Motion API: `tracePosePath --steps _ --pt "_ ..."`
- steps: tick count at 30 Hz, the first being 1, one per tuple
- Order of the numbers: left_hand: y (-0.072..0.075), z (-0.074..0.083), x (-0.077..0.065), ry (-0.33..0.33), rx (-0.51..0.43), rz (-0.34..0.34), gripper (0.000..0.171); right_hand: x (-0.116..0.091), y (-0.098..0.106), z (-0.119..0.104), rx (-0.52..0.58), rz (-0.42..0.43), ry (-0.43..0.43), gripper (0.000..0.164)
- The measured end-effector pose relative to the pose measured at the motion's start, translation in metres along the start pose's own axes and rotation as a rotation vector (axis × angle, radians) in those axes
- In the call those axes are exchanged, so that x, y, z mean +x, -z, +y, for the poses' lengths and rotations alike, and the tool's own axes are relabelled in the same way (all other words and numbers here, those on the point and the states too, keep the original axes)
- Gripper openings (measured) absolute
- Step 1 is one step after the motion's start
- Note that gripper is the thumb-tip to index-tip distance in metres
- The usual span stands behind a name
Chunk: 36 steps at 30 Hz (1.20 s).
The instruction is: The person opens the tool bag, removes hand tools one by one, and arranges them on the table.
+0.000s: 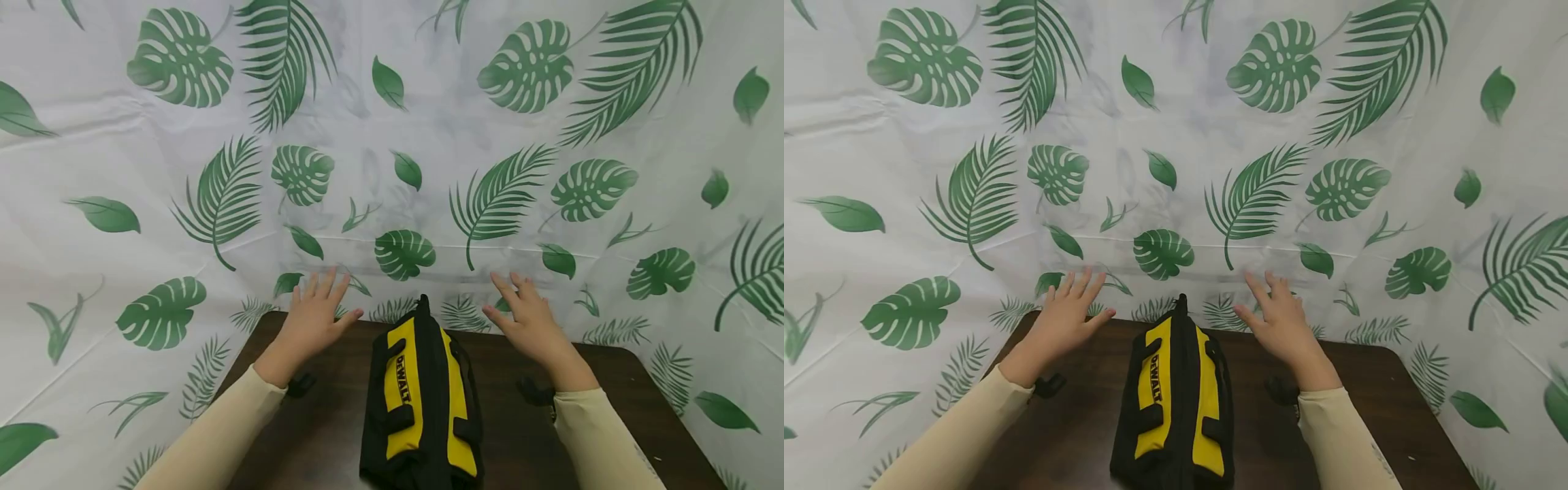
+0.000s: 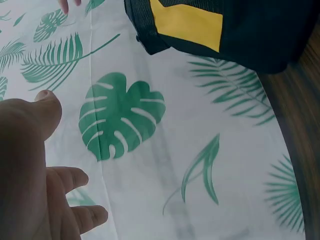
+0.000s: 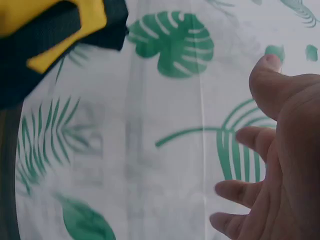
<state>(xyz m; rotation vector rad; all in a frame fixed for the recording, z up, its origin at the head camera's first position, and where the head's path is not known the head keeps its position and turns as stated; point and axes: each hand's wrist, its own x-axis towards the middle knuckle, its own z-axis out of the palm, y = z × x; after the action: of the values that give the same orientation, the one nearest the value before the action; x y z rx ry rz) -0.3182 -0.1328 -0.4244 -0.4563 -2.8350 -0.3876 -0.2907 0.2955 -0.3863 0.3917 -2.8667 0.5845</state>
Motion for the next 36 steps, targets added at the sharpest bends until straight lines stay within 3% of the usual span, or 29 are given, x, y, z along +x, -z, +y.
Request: tracePosePath --steps 8,15,20,25,29,32,36 --pt "-0.015 0.016 0.031 -0.038 -0.039 -0.045 0.082 0.032 -0.018 -0.033 0.169 -0.150 0.031 0.075" --pt "-0.028 0.029 0.055 -0.097 -0.082 -0.048 0.076 0.066 -0.026 -0.060 0.199 -0.287 0.017 0.060" --pt "-0.039 0.038 0.069 -0.100 -0.123 -0.079 0.073 0.089 -0.042 -0.065 0.204 -0.384 0.046 0.055" --pt "-0.045 0.047 0.076 -0.092 -0.227 -0.143 0.070 0.104 -0.059 -0.064 0.226 -0.497 0.001 0.056" --pt "-0.047 0.052 0.080 -0.099 -0.228 -0.169 0.065 0.110 -0.069 -0.066 0.188 -0.510 -0.025 0.053" --pt "-0.047 0.055 0.082 -0.113 -0.189 -0.189 0.060 0.113 -0.076 -0.068 0.118 -0.490 0.014 0.048" --pt "-0.047 0.062 0.084 -0.154 -0.174 -0.221 0.057 0.115 -0.081 -0.067 0.083 -0.445 0.066 0.028"
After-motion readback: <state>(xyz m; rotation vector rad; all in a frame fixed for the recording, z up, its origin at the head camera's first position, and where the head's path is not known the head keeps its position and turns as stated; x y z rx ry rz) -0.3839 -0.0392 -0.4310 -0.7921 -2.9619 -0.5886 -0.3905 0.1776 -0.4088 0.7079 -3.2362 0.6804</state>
